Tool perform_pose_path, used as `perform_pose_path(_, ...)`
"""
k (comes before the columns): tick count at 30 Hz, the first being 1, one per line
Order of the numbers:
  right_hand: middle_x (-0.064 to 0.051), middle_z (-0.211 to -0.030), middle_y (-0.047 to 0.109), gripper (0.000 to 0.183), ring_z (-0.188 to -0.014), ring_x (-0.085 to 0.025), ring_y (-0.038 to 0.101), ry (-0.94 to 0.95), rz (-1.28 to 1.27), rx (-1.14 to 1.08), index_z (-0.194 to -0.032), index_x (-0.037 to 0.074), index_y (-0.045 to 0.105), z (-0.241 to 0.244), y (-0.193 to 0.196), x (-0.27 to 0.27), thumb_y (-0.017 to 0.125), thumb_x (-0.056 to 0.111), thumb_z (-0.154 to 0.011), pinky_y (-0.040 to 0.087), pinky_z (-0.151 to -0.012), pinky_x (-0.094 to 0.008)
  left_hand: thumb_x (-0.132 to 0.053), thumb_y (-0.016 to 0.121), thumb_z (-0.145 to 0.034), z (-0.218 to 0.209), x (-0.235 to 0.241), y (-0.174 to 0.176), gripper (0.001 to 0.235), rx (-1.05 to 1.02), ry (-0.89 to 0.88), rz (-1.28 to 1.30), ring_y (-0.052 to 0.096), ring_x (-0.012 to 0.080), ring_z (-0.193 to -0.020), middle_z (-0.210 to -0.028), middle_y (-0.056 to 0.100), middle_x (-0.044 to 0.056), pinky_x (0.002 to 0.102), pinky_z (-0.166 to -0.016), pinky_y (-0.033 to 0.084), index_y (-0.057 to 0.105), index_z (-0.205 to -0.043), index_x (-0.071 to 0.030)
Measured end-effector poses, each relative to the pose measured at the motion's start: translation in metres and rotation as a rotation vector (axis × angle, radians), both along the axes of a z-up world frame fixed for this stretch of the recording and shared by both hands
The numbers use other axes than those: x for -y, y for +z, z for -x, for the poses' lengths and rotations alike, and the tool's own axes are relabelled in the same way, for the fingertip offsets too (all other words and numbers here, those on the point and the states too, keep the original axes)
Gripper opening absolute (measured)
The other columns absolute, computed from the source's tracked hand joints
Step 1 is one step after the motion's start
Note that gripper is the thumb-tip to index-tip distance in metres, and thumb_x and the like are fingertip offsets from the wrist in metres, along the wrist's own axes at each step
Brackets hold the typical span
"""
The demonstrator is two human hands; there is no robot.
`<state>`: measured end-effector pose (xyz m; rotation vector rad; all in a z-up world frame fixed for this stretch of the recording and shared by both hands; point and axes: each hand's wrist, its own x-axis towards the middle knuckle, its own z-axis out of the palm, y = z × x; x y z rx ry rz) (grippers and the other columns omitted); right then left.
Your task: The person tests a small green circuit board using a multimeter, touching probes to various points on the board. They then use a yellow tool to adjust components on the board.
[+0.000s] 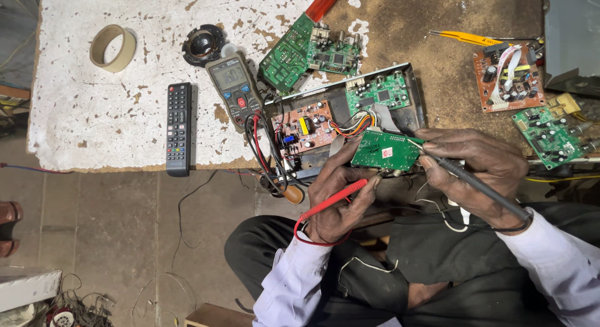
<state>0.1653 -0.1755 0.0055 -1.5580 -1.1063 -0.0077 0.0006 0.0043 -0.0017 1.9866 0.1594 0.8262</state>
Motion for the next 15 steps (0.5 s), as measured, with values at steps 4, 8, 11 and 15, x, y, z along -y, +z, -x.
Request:
perform_pose_path(4, -0.015, -0.107, 0.075, 0.02, -0.107, -0.028, 0.076, -0.015, 0.01, -0.011, -0.107, 0.001, 0.072, 0.0014, 0.0026, -0.0022, 0.081, 0.008, -0.091, 0.063, -0.09, -0.033, -0.007, 0.082, -0.091, 0.0013, 0.0008, -0.0043, 0.017, 0.012, -0.001, 0.008, 0.065, 0.0346, -0.135, -0.144, 0.061, 0.025, 0.04, -0.111, 0.056, 0.07, -0.1, 0.002)
perform_pose_path(8, -0.015, -0.106, 0.075, 0.017, -0.107, -0.027, 0.077, -0.033, 0.0, -0.004, -0.106, 0.001, 0.071, 0.003, 0.0042, -0.0047, 0.08, 0.007, -0.093, 0.064, -0.089, -0.032, -0.007, 0.082, -0.091, 0.0017, 0.0016, -0.0053, 0.017, 0.011, 0.0, 0.021, 0.064, 0.0354, -0.137, -0.144, 0.061, 0.024, 0.041, -0.113, 0.055, 0.073, -0.103, 0.001)
perform_pose_path(11, -0.015, -0.109, 0.075, 0.019, -0.108, -0.027, 0.076, -0.026, -0.002, -0.024, -0.108, 0.001, 0.07, 0.0036, 0.0054, -0.0042, 0.08, 0.008, -0.093, 0.063, -0.091, -0.032, -0.008, 0.081, -0.092, 0.0005, 0.0008, -0.0036, 0.016, 0.017, 0.0, 0.015, 0.063, 0.0354, -0.138, -0.144, 0.061, 0.024, 0.042, -0.114, 0.055, 0.073, -0.102, 0.0)
perform_pose_path(15, -0.016, -0.111, 0.074, 0.02, -0.108, -0.026, 0.075, -0.007, -0.031, -0.039, -0.11, 0.001, 0.071, 0.0037, 0.0026, -0.0041, 0.079, 0.008, -0.094, 0.063, -0.091, -0.031, -0.009, 0.081, -0.092, 0.0017, 0.0012, -0.0001, 0.016, -0.018, 0.003, 0.024, 0.064, 0.0346, -0.137, -0.144, 0.062, 0.023, 0.041, -0.113, 0.056, 0.073, -0.102, 0.0)
